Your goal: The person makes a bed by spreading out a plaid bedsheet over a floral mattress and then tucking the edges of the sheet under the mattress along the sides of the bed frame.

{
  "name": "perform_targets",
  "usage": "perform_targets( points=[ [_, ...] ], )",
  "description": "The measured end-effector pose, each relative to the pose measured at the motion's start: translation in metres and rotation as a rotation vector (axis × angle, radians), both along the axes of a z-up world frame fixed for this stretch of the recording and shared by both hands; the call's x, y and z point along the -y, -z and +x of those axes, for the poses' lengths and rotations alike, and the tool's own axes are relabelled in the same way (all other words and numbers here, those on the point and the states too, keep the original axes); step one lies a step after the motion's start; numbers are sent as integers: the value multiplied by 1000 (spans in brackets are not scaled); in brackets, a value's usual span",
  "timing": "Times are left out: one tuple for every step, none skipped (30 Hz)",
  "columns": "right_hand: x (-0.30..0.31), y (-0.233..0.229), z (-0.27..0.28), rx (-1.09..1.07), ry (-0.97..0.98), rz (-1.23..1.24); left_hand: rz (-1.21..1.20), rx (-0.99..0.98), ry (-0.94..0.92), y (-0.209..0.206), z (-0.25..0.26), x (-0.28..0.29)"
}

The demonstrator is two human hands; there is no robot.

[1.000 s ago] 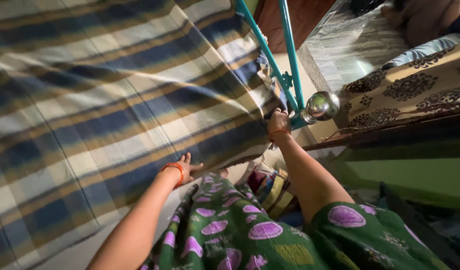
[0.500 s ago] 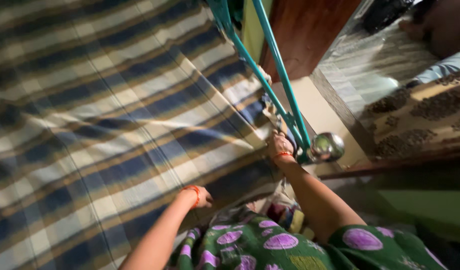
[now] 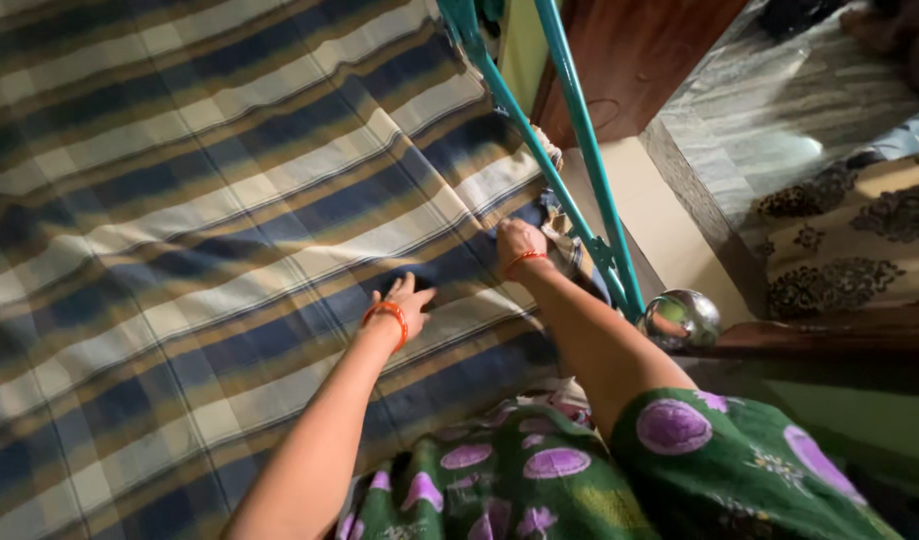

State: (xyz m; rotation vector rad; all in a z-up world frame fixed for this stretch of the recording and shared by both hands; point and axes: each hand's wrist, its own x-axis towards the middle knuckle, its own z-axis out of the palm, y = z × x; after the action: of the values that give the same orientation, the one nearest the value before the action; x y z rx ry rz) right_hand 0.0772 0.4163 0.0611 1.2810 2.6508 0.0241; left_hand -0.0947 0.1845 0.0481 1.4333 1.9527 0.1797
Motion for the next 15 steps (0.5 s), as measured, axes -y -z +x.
perform_targets(
  points=[
    [-4, 8, 3, 5, 11, -1, -100, -22, 18, -13, -6, -2],
    [-18, 11, 10, -21, 75, 20, -91, -17, 24, -21, -10, -4],
    [-33, 12, 20, -47, 140, 41, -221, -15, 38, -25, -15, -5],
    [-43, 13, 29, -75, 203, 58, -357, -15, 50, -23, -22, -2],
    [-52, 13, 34, -102, 266, 74, -354, -13, 55, -17, -25, -1],
    [-56, 12, 34, -131, 330, 88, -363, 12, 135, -9, -28, -2],
    [-56, 10, 27, -129, 336, 90, -374, 37, 215, -1, -32, -5],
    [-50, 8, 16, -110, 261, 56, -372, 33, 225, 5, -38, -9],
    [-42, 3, 3, -91, 186, 22, -403, 22, 268, 10, -44, -12],
    [-32, -2, -10, -88, 199, 25, -434, 16, 314, 13, -45, -17],
    [-17, -4, -27, -97, 168, -7, -431, 15, 328, 15, -50, -23],
    [-2, -3, -45, -105, 133, -41, -418, 37, 325, 16, -56, -26],
    [7, -3, -56, -112, 98, -75, -406, 59, 322, 16, -59, -29],
    [12, 0, -64, -111, 102, -76, -407, 60, 326, 16, -60, -30],
    [15, 5, -72, -85, 46, -53, -408, 53, 333, 15, -60, -32]
  ],
)
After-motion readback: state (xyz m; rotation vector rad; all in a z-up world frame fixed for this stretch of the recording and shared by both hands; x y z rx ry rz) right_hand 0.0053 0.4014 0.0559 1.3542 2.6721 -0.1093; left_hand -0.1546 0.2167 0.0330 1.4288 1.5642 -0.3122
